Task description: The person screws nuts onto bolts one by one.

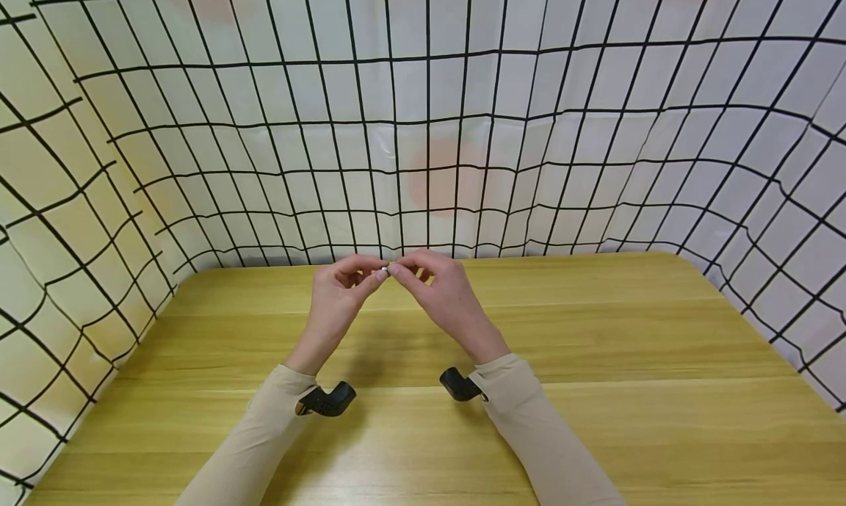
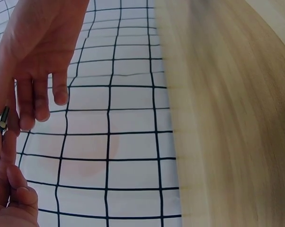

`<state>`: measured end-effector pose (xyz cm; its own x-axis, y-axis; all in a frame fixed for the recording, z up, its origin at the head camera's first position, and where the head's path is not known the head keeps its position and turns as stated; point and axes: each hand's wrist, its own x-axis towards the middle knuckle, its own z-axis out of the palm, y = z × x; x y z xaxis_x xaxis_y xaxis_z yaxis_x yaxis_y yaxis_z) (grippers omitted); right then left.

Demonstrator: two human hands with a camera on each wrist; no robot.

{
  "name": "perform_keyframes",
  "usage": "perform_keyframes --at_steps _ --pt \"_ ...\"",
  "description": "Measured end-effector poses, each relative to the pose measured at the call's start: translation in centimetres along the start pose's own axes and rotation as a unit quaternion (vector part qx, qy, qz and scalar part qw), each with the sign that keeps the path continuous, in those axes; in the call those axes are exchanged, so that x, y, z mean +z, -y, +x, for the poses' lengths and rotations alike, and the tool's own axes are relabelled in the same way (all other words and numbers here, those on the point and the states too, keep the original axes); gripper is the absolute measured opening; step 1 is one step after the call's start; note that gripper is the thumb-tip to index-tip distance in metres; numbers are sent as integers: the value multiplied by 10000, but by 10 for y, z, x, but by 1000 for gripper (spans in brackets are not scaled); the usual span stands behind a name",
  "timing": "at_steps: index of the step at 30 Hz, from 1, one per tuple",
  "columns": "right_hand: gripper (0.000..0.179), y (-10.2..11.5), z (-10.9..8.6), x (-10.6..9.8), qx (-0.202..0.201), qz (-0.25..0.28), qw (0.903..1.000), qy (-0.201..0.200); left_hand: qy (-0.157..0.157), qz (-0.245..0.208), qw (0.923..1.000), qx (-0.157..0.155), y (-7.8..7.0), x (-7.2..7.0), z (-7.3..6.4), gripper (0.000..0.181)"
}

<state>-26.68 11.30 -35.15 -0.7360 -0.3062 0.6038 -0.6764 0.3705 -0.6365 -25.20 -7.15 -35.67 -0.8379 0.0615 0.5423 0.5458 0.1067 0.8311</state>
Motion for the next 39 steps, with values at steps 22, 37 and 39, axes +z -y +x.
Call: perform_keyframes --at_steps 22,37,39 --pt "15 4 1 0 -229 359 9991 73 -34 -5 10000 -76 0 0 1 8" --pt "12 1 1 -2 -79 46 9999 141 78 35 10000 16 0 0 1 11" --pt "14 1 1 -2 -109 1 9999 122 88 25 10000 33 0 0 1 12"
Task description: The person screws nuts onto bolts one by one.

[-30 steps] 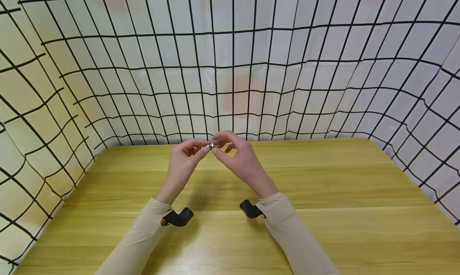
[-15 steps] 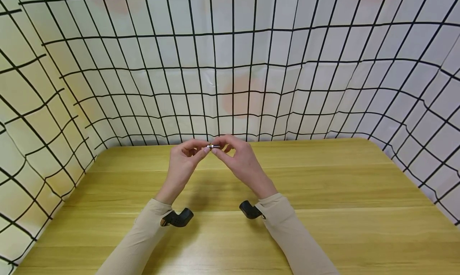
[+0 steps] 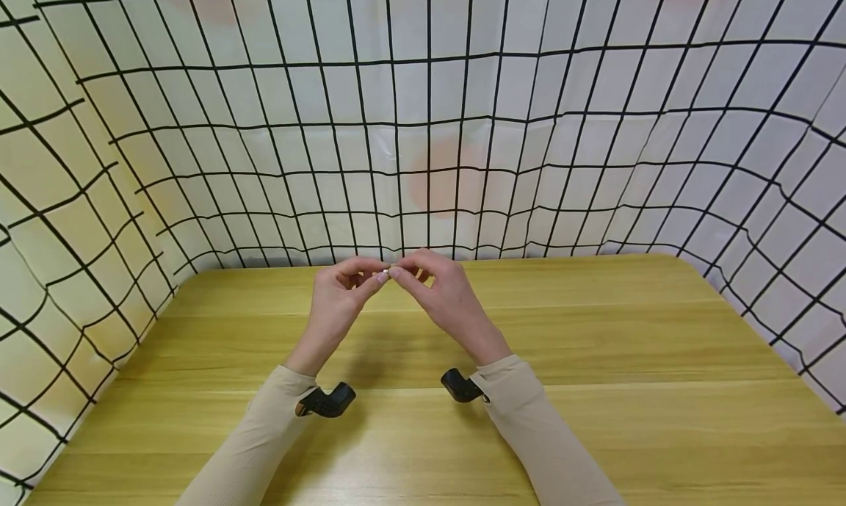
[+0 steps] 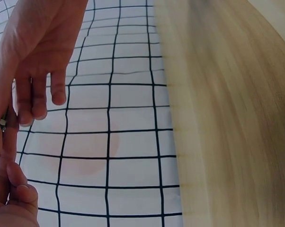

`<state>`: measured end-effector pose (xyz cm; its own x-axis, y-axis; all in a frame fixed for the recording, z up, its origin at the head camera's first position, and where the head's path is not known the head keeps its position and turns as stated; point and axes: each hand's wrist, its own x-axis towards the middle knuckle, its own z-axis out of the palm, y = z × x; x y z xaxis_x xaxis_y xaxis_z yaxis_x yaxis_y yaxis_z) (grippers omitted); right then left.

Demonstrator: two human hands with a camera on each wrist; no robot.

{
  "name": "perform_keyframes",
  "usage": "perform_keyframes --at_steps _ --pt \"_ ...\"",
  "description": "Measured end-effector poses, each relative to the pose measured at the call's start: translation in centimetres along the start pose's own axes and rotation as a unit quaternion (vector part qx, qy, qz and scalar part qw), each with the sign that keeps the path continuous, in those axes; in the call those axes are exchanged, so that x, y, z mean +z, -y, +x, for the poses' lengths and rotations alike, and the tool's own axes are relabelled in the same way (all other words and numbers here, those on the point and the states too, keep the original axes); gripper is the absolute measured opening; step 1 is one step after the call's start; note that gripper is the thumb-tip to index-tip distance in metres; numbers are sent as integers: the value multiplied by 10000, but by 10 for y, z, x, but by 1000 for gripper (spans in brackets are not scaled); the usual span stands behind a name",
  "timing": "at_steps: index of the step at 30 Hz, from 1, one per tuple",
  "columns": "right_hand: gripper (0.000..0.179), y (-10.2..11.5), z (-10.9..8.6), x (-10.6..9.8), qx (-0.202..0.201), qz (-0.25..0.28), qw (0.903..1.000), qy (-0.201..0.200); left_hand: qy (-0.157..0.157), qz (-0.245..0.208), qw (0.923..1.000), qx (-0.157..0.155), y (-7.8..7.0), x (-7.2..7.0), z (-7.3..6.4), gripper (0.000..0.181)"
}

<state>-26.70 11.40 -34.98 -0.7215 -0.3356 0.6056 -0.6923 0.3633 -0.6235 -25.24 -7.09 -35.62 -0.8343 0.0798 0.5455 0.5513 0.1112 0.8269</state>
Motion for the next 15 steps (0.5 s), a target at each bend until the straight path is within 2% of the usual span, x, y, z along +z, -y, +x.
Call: perform_keyframes --at_steps 5,9,15 --pt "18 0 0 0 82 -74 9999 0 -36 41 9999 -87 0 1 0 11" --pt "17 0 0 1 106 160 9998 1 -149 133 9997 -132 0 -1 -1 9" --pt "17 1 3 2 -348 436 9984 -70 -148 143 9998 -52 1 -1 0 9"
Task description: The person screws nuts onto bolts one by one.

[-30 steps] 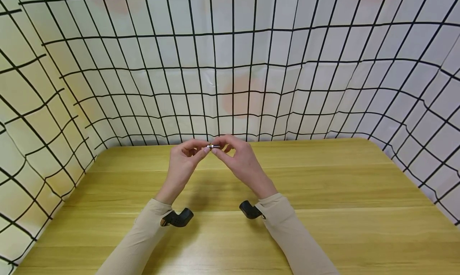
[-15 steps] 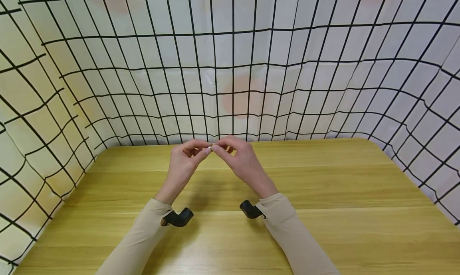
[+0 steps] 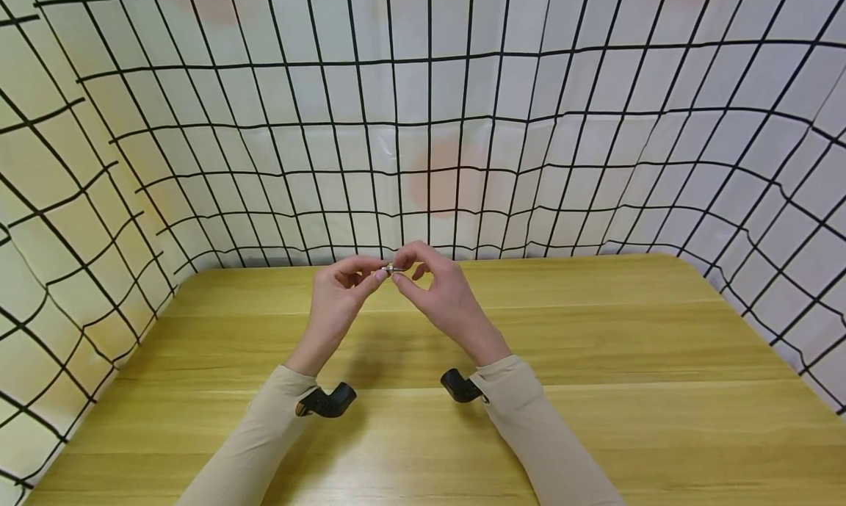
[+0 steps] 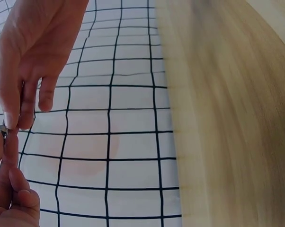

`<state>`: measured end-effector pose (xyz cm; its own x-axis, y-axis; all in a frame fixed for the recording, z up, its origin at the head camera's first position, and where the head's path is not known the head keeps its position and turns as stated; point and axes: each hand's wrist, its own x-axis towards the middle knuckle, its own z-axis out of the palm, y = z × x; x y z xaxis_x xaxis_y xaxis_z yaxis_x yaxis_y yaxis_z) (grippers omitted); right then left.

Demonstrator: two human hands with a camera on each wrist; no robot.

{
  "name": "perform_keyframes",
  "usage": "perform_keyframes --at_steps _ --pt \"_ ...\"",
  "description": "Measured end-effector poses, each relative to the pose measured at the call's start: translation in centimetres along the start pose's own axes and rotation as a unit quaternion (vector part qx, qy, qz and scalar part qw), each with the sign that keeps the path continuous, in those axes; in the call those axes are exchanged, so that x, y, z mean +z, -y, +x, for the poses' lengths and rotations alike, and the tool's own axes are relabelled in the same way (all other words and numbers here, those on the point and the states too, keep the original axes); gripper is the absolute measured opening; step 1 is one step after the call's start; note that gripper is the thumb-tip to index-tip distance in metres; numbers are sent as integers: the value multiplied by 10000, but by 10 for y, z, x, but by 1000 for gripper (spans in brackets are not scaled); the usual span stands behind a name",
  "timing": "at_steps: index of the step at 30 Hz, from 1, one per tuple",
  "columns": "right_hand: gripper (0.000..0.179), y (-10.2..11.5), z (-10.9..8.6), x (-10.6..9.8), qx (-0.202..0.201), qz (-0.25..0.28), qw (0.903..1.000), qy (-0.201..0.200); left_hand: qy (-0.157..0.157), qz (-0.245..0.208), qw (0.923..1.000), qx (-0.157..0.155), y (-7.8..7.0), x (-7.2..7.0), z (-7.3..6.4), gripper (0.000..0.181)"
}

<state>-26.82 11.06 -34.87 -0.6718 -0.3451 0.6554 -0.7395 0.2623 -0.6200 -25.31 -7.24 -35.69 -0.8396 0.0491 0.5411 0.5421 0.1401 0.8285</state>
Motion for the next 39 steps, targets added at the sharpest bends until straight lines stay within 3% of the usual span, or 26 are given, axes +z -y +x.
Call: perform_keyframes --at_steps 4,18,31,39 --pt "15 0 0 1 -102 -53 9999 -43 33 -53 10000 12 0 0 0 9" --pt "12 -1 -3 1 358 -269 9990 94 63 -130 9999 -13 0 0 1 8" --pt "14 -4 -3 2 424 -372 9984 -4 23 -108 9999 21 2 3 1 9" --pt "22 -3 -1 2 -20 3 10000 8 -54 -143 9999 -20 0 2 1 9"
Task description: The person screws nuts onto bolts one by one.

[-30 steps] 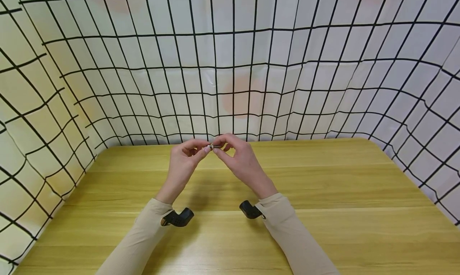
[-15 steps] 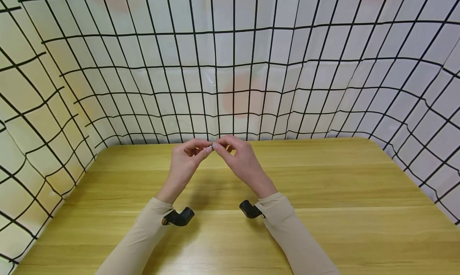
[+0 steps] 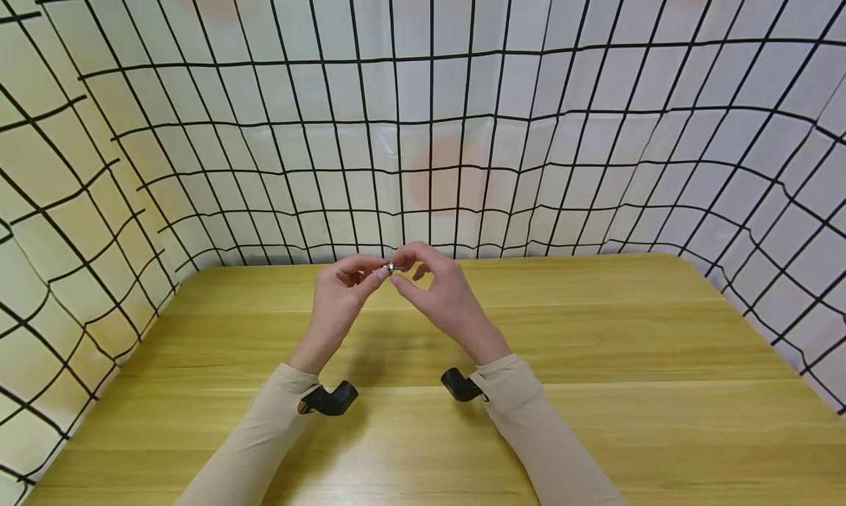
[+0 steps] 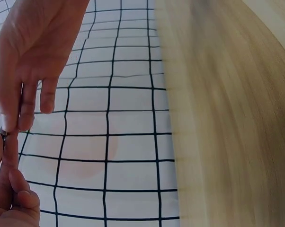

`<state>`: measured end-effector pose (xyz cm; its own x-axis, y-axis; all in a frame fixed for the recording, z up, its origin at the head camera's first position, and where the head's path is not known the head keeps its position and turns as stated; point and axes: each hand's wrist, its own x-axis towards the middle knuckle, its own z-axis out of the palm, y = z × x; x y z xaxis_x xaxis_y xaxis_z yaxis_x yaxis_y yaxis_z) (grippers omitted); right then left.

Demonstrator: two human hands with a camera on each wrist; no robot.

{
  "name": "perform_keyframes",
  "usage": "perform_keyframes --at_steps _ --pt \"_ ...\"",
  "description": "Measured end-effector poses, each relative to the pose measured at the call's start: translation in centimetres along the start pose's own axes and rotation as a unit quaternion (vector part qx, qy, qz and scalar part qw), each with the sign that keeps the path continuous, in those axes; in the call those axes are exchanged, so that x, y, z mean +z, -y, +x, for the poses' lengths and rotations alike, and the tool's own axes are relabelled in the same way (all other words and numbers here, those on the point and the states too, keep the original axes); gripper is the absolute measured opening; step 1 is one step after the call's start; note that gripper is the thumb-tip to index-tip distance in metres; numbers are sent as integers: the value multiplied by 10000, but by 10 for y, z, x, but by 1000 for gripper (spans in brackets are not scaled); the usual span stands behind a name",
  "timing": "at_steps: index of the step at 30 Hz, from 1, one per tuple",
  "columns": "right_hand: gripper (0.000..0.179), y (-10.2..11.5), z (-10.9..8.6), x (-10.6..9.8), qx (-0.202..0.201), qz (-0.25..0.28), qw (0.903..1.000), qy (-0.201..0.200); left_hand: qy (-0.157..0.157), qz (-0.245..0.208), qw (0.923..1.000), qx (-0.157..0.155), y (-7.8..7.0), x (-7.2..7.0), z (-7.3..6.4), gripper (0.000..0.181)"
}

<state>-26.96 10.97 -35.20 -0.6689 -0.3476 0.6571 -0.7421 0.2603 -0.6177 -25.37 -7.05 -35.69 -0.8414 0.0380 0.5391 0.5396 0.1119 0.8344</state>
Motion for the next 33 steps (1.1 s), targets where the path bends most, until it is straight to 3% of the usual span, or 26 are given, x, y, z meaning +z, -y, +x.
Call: perform_keyframes --at_steps 4,10,19,33 --pt "18 7 0 0 -63 -80 9999 -17 51 -53 10000 24 -1 0 0 9" --pt "13 36 1 -3 105 -260 9996 0 69 -103 9999 -13 0 0 0 9" --pt "13 2 -1 -1 249 -344 9991 -20 62 -115 9999 -41 -2 -1 0 8" --pt "15 -1 -3 -3 362 -394 9986 49 144 -46 9999 -43 -1 0 0 7"
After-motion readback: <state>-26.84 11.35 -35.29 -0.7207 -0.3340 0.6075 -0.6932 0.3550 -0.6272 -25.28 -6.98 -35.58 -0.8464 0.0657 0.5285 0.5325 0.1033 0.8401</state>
